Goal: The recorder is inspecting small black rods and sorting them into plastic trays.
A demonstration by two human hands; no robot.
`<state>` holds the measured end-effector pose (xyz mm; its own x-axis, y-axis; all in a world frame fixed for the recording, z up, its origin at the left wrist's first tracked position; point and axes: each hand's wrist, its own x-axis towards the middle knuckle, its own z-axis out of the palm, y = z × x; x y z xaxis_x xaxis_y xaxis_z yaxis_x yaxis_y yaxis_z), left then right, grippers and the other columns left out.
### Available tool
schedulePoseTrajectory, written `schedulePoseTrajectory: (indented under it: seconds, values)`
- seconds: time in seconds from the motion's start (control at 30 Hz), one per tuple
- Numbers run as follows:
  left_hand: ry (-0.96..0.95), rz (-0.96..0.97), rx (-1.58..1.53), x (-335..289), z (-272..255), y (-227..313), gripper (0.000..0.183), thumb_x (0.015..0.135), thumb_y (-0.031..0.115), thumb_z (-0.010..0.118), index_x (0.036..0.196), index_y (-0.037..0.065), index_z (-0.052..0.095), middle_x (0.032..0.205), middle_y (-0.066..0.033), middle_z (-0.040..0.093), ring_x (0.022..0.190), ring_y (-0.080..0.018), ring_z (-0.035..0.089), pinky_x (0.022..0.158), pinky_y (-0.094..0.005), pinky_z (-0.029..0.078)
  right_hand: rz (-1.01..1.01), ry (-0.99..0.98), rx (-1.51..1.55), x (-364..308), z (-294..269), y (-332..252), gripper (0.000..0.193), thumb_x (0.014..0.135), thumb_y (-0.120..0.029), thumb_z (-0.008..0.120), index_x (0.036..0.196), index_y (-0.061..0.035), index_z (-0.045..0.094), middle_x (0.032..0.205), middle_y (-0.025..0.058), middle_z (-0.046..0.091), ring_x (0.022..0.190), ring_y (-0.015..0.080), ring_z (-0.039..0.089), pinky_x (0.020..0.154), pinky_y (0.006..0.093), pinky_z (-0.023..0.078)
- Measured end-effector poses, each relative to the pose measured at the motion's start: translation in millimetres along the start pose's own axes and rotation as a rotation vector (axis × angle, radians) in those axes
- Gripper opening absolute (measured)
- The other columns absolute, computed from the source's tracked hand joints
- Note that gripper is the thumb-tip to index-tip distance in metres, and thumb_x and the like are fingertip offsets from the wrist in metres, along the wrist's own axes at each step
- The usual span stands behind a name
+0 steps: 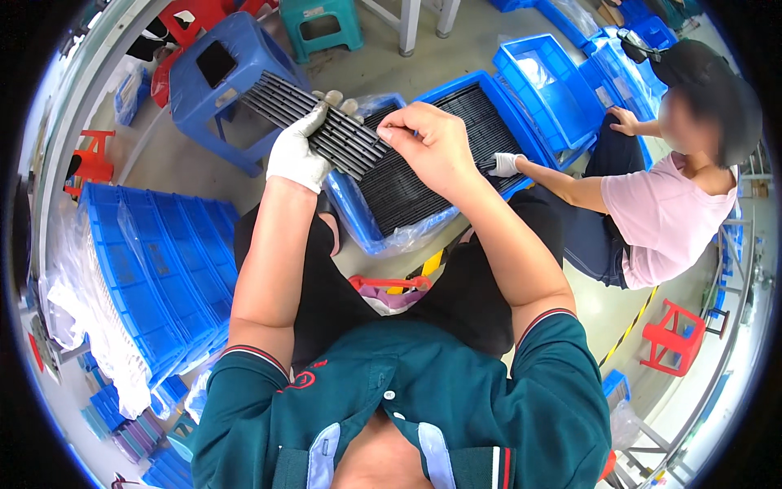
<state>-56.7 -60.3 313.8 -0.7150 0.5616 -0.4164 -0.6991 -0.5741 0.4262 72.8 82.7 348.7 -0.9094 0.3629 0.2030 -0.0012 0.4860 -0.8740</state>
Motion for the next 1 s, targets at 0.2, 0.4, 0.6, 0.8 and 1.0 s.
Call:
schedulePoseTrajectory:
  seconds: [0.2,0.4,0.6,0.8,1.0]
  values:
    - [-0.100,-0.013,-0.020,-3.0,-1.8,0.4,0.017,0.091,0.003,0.050,0.108,0.006,0.053,0.110,-0.0146,0.059,0.107,-0.0367,0.057,0.092,-0.0528,0.048,-0.131,0.013,-0.103,-1.4,-0.3,-3.3,0.007,0.079,-0.005,0.068,0.086,-0.0024,0.068,0.079,0.0052,0.063,0.070,0.0134,0.058,0.061,0.0256,0.046]
    - [-0.096,-0.019,-0.046,-1.2,-3.4,-1.9,0.018,0.092,0.001,0.046,0.108,0.005,0.053,0.106,-0.0156,0.061,0.102,-0.0395,0.059,0.085,-0.0567,0.052,-0.157,-0.021,-0.122,-0.2,-2.9,-6.6,0.006,0.077,-0.010,0.069,0.082,-0.0059,0.068,0.073,0.0057,0.061,0.066,0.0190,0.061,0.060,0.0299,0.048]
    - [-0.100,-0.040,-0.025,-1.1,-5.3,-4.6,0.018,0.090,-0.002,0.047,0.106,0.003,0.054,0.106,-0.0164,0.061,0.103,-0.0394,0.059,0.085,-0.0547,0.052,-0.412,-0.069,-0.407,1.3,-4.0,-5.9,0.006,0.074,-0.013,0.069,0.076,-0.0085,0.066,0.073,0.0038,0.061,0.070,0.0240,0.062,0.066,0.0354,0.050]
    - [-0.058,-0.020,0.000,-1.6,-2.2,-6.4,0.020,0.087,-0.004,0.048,0.106,0.003,0.053,0.107,-0.0173,0.059,0.103,-0.0411,0.058,0.084,-0.0570,0.052,-0.520,0.060,-0.335,0.5,-6.2,-11.1,0.008,0.072,-0.006,0.070,0.078,-0.0049,0.065,0.071,0.0080,0.059,0.066,0.0246,0.059,0.058,0.0328,0.047]
    - [-0.047,-0.019,0.026,-2.3,-2.3,-5.7,0.022,0.088,-0.004,0.048,0.109,0.003,0.050,0.109,-0.0175,0.058,0.103,-0.0425,0.058,0.083,-0.0579,0.052,-0.450,-0.007,-0.222,-0.3,-1.5,-9.5,0.007,0.073,-0.005,0.070,0.079,-0.0054,0.065,0.070,0.0074,0.058,0.064,0.0233,0.058,0.057,0.0315,0.046]
